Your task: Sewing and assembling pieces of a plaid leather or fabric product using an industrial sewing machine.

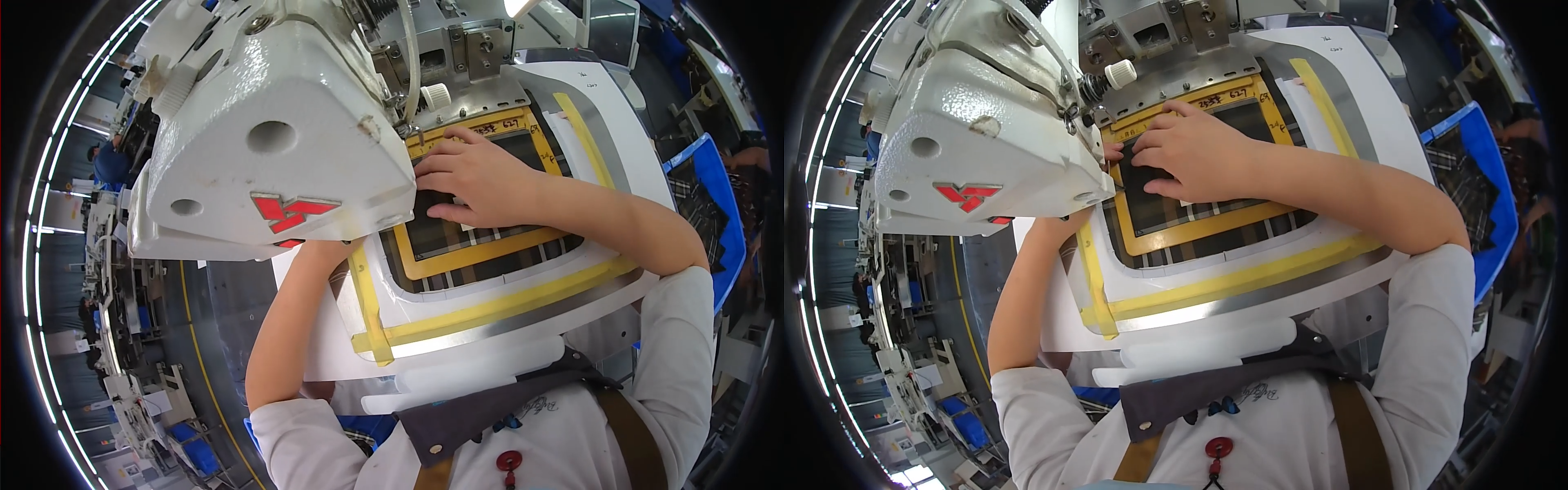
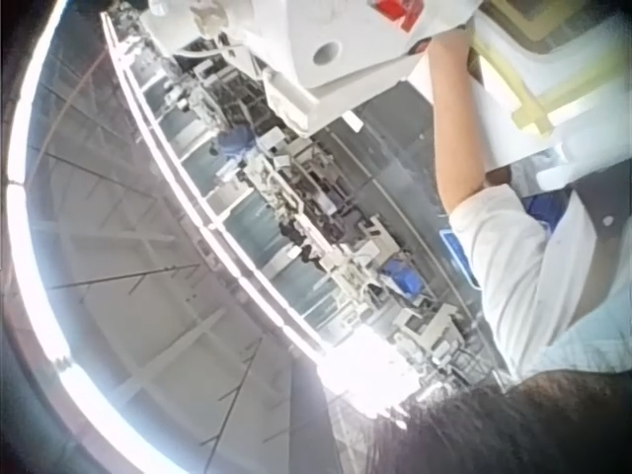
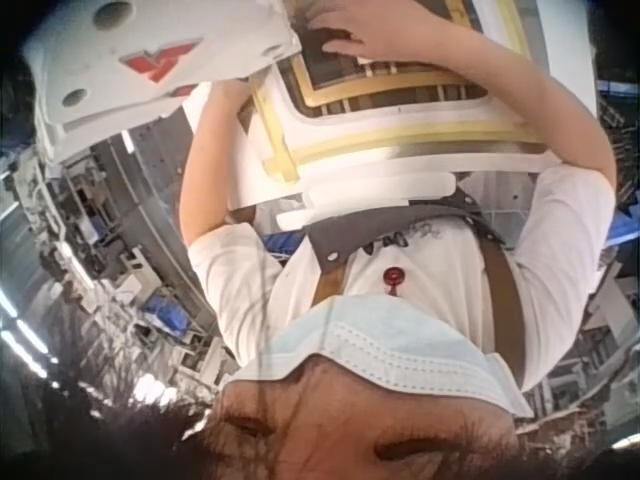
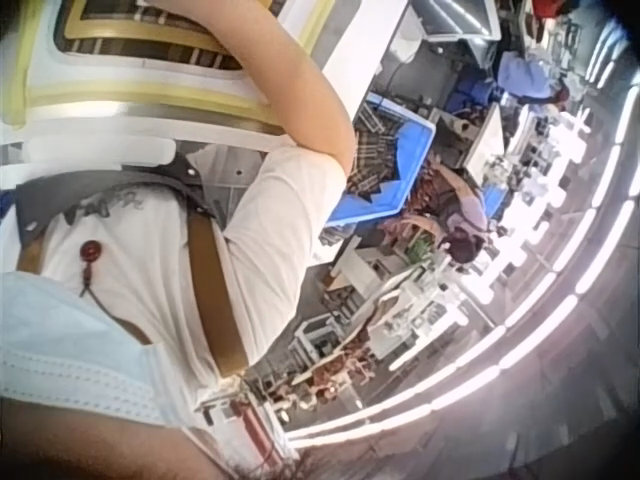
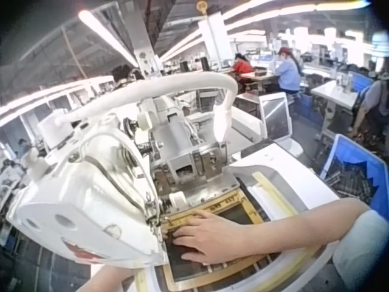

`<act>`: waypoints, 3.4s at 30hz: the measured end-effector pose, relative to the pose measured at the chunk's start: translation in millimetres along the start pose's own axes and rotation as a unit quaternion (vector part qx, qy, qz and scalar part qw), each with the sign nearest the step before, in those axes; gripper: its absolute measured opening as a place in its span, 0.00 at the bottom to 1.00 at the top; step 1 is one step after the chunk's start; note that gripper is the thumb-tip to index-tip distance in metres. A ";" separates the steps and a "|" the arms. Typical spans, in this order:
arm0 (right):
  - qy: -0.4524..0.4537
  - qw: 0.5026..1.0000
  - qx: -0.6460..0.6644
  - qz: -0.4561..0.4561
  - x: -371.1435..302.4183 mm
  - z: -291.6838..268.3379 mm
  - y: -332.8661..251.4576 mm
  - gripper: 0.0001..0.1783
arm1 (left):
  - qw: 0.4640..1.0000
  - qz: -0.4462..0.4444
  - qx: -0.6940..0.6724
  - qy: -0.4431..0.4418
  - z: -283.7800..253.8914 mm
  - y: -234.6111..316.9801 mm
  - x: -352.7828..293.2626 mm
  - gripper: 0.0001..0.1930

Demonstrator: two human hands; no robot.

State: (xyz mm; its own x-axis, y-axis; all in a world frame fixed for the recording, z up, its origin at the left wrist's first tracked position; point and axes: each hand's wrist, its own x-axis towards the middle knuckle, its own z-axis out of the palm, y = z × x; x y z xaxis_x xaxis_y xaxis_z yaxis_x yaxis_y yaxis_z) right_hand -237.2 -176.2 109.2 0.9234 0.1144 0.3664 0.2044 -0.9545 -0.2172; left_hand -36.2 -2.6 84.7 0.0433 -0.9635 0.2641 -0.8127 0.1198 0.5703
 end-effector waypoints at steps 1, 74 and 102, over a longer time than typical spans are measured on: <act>-0.010 1.000 -0.002 -0.012 3.2 0.8 -3.0 0.19 | 0.999 -0.024 0.031 0.005 2.6 -18.0 -19.9 0.16; -0.014 0.978 -0.095 0.185 -127.2 -55.5 -32.4 0.26 | 0.978 -0.040 0.194 -0.072 26.7 131.2 -35.6 0.26; -0.005 0.989 -0.097 0.109 -138.8 -34.8 -10.3 0.25 | 0.944 0.183 0.035 -0.273 79.4 163.4 -55.5 0.25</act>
State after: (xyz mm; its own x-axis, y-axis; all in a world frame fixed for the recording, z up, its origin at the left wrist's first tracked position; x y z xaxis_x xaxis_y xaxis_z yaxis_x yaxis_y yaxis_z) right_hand -378.8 -191.8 92.1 0.9419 -0.0975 0.3214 -0.0644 -0.9916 -0.1121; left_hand -217.6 51.5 101.4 -0.5375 -0.8431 -0.0173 -0.7525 0.4703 0.4609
